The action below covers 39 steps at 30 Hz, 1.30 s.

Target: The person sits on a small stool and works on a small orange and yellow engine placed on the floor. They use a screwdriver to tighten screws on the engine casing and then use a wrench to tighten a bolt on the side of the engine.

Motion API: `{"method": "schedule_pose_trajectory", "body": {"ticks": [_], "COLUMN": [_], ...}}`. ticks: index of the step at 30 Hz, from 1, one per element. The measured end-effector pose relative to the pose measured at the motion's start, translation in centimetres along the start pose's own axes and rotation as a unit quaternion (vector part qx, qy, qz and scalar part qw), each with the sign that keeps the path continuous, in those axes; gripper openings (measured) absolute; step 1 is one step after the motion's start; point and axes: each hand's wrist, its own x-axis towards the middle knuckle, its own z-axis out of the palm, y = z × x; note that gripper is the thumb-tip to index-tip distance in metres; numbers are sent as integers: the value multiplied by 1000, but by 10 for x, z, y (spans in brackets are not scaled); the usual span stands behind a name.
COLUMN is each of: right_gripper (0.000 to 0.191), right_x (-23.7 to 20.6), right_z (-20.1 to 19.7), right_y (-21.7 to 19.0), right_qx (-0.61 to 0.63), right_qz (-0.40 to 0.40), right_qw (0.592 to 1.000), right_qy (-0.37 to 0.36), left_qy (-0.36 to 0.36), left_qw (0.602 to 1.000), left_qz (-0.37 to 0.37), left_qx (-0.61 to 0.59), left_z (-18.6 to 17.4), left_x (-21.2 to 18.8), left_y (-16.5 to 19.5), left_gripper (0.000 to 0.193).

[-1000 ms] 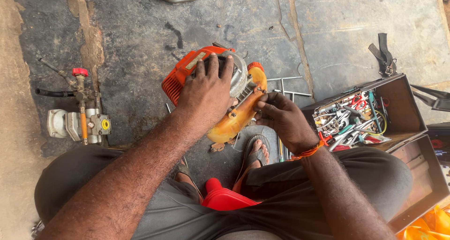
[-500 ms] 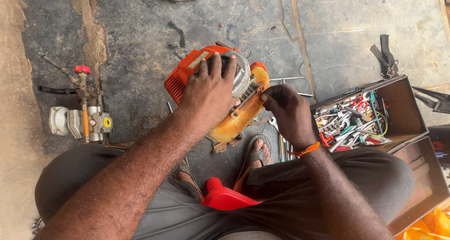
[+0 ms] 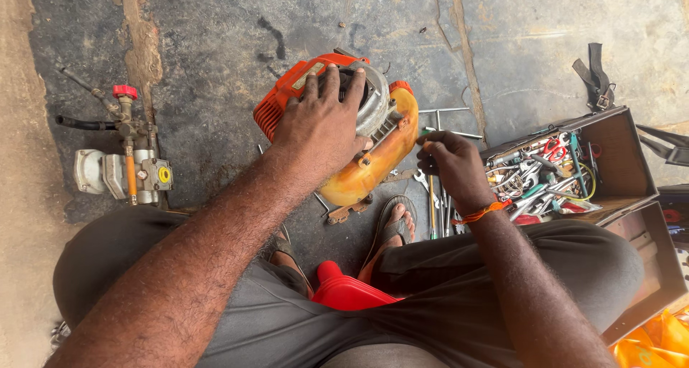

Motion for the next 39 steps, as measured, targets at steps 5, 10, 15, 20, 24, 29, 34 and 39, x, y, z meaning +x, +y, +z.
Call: {"method": "schedule_pose_trajectory", "body": {"ticks": [5, 10, 15, 20, 24, 29, 34, 39], "right_gripper": [30, 32, 25, 23, 25, 27, 24, 33], "right_x": [-1, -4, -11, -36, -50, -41, -35, -20], "right_z": [13, 41, 103, 163, 182, 181, 183, 209], "right_y": [20, 29, 37, 40, 31, 11, 10, 11], "right_qx": [-196, -219, -338, -500, -496, -502, -485, -576], "right_qz": [78, 37, 51, -50, -44, -32, -80, -273], "right_qw": [976, 961, 924, 851, 854, 854, 867, 770], "right_qy": [-63, -165, -170, -152, -153, -137, -81, -5], "left_qy": [6, 4, -1, 8, 5, 21, 63, 113], "left_qw": [1000, 1000, 999, 999, 998, 996, 994, 989], "left_qz": [-7, -15, -37, -46, -52, -71, -61, -52], "left_qx": [-7, 6, -8, -20, -30, -51, -71, -76], "left_z": [0, -2, -9, -17, -26, -39, -48, -52], "left_x": [-1, -3, -7, -16, -18, -16, -17, -18], "left_y": [0, 2, 6, -2, -15, -33, -37, -40], "left_gripper": [106, 107, 109, 106, 104, 100, 99, 99]}}
